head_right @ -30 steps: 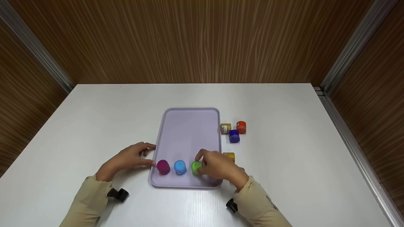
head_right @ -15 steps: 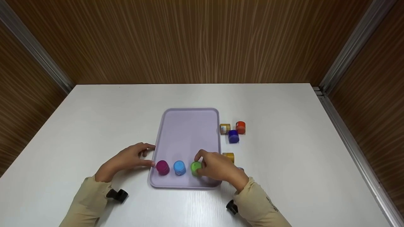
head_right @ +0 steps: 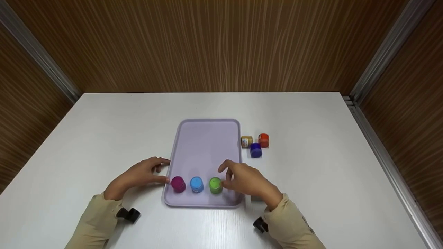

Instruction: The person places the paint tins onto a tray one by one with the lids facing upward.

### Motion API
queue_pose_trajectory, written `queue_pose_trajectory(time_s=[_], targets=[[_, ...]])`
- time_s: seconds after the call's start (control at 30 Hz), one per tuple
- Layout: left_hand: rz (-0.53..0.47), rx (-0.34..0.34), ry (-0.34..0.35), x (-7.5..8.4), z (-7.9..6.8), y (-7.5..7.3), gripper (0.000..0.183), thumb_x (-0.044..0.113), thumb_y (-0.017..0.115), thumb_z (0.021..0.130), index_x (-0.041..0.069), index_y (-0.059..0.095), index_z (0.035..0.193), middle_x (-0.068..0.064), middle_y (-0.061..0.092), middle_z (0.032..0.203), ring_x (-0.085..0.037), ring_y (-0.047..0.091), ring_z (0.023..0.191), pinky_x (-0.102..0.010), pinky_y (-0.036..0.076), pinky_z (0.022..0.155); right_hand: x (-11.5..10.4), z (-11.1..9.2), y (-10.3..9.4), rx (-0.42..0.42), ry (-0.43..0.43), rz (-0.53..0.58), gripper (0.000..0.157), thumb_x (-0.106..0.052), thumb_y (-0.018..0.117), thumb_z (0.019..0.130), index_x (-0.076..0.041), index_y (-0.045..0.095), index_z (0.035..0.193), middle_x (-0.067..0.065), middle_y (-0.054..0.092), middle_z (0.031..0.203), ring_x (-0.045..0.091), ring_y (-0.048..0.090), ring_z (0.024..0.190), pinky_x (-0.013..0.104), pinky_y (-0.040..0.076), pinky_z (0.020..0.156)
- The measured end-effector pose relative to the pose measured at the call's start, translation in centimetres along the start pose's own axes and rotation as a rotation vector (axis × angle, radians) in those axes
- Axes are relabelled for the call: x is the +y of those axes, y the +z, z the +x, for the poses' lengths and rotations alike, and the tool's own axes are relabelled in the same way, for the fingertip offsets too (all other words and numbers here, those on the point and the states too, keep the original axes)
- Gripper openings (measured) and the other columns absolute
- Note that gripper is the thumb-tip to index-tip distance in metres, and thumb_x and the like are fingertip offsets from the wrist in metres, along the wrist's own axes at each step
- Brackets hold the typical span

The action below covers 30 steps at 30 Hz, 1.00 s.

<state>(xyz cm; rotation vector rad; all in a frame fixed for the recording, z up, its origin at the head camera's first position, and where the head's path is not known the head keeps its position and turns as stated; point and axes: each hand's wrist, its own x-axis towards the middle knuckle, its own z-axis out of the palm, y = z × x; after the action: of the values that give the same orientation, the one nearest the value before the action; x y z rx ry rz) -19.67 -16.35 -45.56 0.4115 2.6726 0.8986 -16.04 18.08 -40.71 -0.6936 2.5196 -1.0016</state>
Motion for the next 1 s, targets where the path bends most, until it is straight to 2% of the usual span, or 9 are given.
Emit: queue_pose_trajectory(time_s=[0.23, 0.47, 0.77, 1.0], targets=[[0.014, 0.003, -0.006, 0.0, 0.0, 0.0, 0.067, 0.044, 0.081, 0.072, 0.016, 0.061, 0.13, 0.0, 0.051, 0.087, -0.013, 0.045, 0.079, -0.03, 0.036, 0.069, 0.4, -0.8, -1.6, 0.01, 0.001, 0.011, 0.033, -0.012, 0.067, 0.087, 0.003, 0.057, 0.114, 0.003, 0.057, 0.084, 0.01, 0.049, 0.068, 0.02, 0.044, 0.058], [0.009, 0.001, -0.004, 0.0, 0.0, 0.0, 0.066, 0.043, 0.081, 0.073, 0.016, 0.061, 0.13, 0.0, 0.051, 0.087, -0.014, 0.045, 0.078, -0.03, 0.036, 0.069, 1.2, -1.7, -3.2, 0.026, 0.05, 0.052, 0.034, -0.011, 0.066, 0.088, 0.003, 0.056, 0.117, 0.006, 0.06, 0.088, 0.012, 0.053, 0.069, 0.022, 0.046, 0.057], [-0.006, -0.003, -0.004, -0.3, -0.1, 0.0, 0.064, 0.044, 0.08, 0.073, 0.017, 0.062, 0.128, 0.001, 0.05, 0.087, -0.014, 0.045, 0.081, -0.03, 0.036, 0.07, 2.4, -2.2, -4.2, 0.053, 0.055, -0.026, 0.037, -0.02, 0.072, 0.085, 0.001, 0.058, 0.112, 0.003, 0.058, 0.086, 0.011, 0.049, 0.068, 0.021, 0.042, 0.059], [0.002, 0.008, 0.007, -0.3, -0.1, 0.0, 0.067, 0.046, 0.08, 0.072, 0.018, 0.061, 0.129, 0.001, 0.05, 0.088, -0.014, 0.046, 0.082, -0.031, 0.036, 0.071, 3.7, -2.0, -4.4, 0.041, 0.071, -0.054, 0.036, -0.016, 0.073, 0.084, 0.001, 0.059, 0.111, 0.003, 0.058, 0.085, 0.013, 0.049, 0.07, 0.02, 0.042, 0.059]])
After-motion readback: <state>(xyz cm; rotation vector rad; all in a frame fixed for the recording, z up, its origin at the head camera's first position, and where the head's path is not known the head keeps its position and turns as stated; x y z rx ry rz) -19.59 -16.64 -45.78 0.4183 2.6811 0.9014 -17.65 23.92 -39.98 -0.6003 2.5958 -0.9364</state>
